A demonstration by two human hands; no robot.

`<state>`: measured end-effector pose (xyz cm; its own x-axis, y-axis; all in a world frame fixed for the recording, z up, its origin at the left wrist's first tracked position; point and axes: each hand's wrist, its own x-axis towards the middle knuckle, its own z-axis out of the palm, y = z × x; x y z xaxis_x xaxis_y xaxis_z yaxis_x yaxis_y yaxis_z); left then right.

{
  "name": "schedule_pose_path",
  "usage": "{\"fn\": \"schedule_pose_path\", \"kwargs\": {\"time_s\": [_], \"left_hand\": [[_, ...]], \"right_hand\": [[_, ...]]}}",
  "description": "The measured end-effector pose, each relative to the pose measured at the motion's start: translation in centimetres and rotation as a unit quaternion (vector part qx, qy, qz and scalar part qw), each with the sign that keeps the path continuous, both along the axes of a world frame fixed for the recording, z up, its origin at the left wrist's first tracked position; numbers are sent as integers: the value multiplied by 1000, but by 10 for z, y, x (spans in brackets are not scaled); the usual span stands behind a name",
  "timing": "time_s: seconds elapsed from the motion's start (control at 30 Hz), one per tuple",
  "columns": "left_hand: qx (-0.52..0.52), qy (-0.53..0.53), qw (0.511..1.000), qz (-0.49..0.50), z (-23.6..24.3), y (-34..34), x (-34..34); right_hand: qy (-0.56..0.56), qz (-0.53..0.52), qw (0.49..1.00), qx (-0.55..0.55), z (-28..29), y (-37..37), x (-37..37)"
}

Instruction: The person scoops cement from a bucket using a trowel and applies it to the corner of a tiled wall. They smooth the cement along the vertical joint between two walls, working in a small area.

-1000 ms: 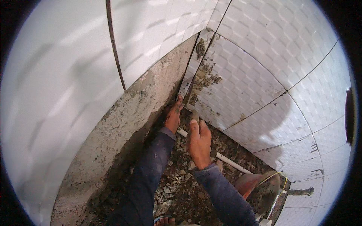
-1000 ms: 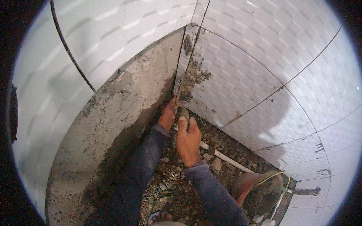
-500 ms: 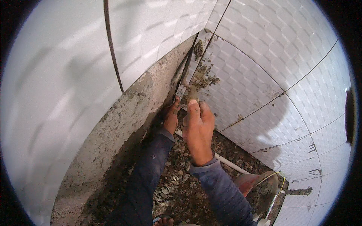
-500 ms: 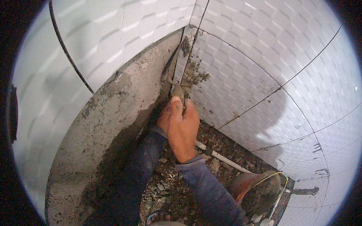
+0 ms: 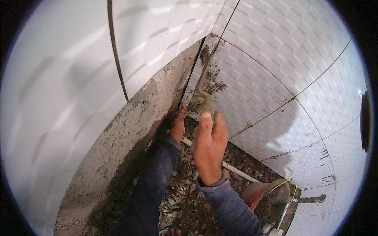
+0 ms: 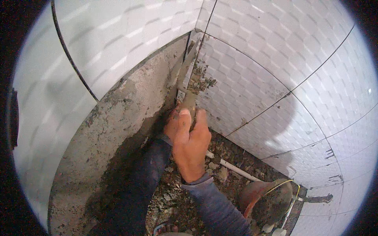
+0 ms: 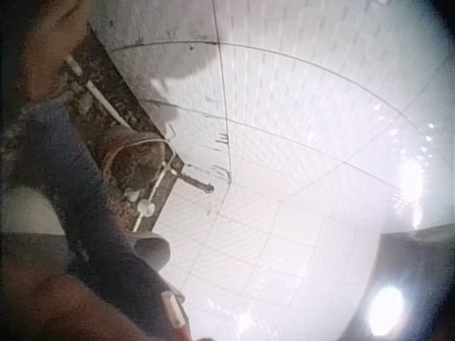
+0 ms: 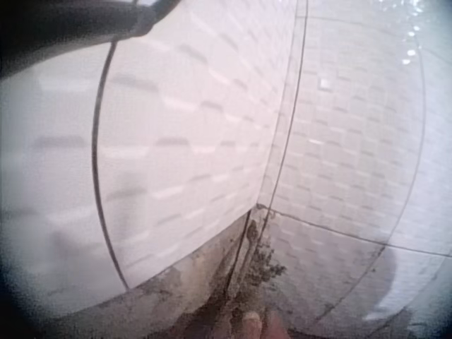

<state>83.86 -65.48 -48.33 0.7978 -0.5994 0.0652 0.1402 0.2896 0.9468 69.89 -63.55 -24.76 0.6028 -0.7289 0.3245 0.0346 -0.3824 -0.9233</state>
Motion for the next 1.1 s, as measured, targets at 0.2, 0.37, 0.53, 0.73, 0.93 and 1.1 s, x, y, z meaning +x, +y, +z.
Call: {"fn": "schedule_pose_path", "kwargs": {"time_s": [0.2, 0.37, 0.53, 0.73, 0.93, 1.1], "left_hand": [[-60, -15, 998, 23, -27, -1, 10], [-52, 35, 998, -3, -13, 2, 3], [-23, 50, 998, -11, 32, 13, -15], [-97, 70, 993, -5, -33, 0, 8], [-151, 215, 964, -35, -86, -16, 25], [-212, 221, 949, -71, -118, -29, 30]], "right_hand": [[-3, 8, 999, 44, 6, -4, 8], [67, -7, 996, 62, -18, -2, -4], [166, -43, 985, -30, -41, 5, -36], [136, 11, 940, -312, 8, -69, -32], [178, 9, 900, -397, 61, -104, -28], [169, 30, 895, -412, 64, -102, -35]]}}
